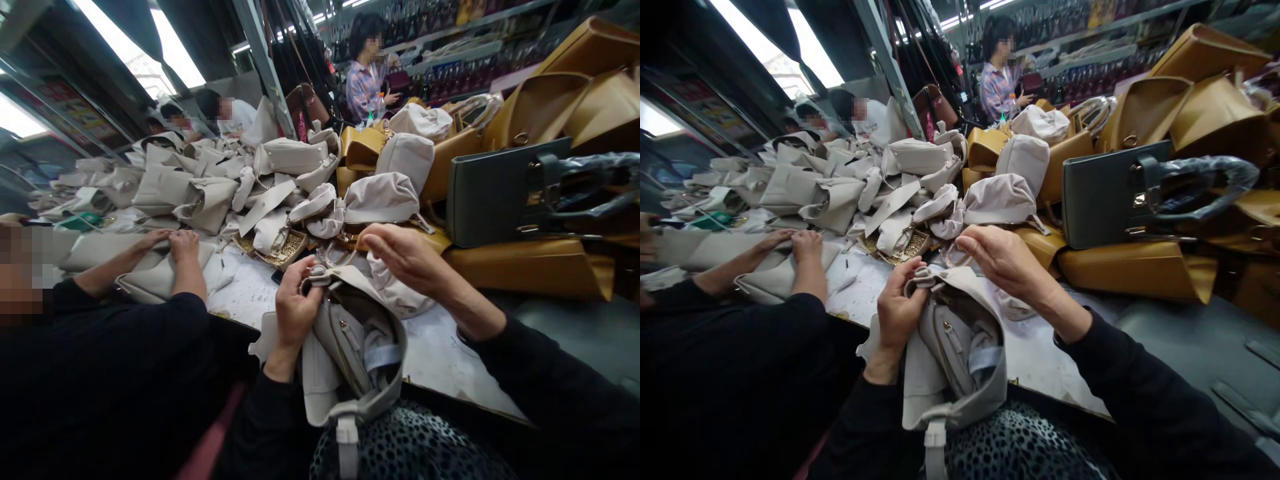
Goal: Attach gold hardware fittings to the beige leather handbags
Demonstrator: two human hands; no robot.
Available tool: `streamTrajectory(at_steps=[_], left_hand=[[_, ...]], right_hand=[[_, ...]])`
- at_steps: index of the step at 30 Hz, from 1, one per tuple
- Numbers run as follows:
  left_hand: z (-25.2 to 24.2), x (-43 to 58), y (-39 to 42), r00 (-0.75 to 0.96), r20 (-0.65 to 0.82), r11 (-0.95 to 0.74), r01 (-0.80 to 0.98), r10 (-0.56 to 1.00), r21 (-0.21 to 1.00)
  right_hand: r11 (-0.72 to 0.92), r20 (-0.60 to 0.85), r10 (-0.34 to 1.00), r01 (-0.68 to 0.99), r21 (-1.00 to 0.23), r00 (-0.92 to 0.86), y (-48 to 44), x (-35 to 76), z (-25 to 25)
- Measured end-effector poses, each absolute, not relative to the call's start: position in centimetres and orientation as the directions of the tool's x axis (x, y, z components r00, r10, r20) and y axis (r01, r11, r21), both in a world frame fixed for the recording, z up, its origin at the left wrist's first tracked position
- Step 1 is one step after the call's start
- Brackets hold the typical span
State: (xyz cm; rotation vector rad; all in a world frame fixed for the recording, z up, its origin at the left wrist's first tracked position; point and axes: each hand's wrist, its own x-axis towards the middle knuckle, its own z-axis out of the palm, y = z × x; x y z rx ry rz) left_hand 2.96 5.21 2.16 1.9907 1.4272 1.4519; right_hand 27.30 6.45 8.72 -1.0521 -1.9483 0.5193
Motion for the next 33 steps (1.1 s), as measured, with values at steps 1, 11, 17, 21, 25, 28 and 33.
streamTrajectory(at_steps=[1, 11, 17, 21, 25, 28, 33], left_hand=[[2.1, 2.3, 5.7, -0.049, 0.522, -0.411, 0.557, 0.852, 0.722], [-1.2, -3.1, 7.1, -0.493, 0.46, -0.058, 0.633, 0.739, 0.772], [1.4, -5.3, 6.1, -0.301, 0.469, -0.083, 0.765, 0.831, 0.638], [3.8, -7.2, 5.3, -0.053, 0.397, -0.156, 0.866, 0.916, 0.475], [6.7, -8.7, 3.8, -0.127, 0.247, 0.001, 0.89, 0.961, 0.455], [8.9, -7.6, 0.2, -0.079, 0.176, -0.002, 0.906, 0.981, 0.423], [7.5, -1.6, -7.7, 0.288, 0.227, -0.343, 0.902, 0.931, 0.262]], right_hand=[[0.577, 0.518, 0.814, 0.455, -0.678, -0.262, 5.5, 27.7, 9.4], [0.76, 0.408, 0.629, 0.414, -0.501, -0.661, -6.8, 21.6, 4.1], [0.772, 0.603, 0.614, 0.549, -0.322, -0.51, -5.3, 19.6, 1.5], [0.716, 0.557, 0.69, 0.546, -0.434, -0.463, -3.5, 21.2, 2.8], [0.751, 0.519, 0.655, 0.55, -0.366, -0.548, 0.8, 23.2, 5.5], [0.813, 0.475, 0.576, 0.526, -0.249, -0.665, 5.8, 25.0, 7.0], [0.819, 0.412, 0.573, 0.473, -0.325, -0.709, 11.0, 26.3, 6.1]])
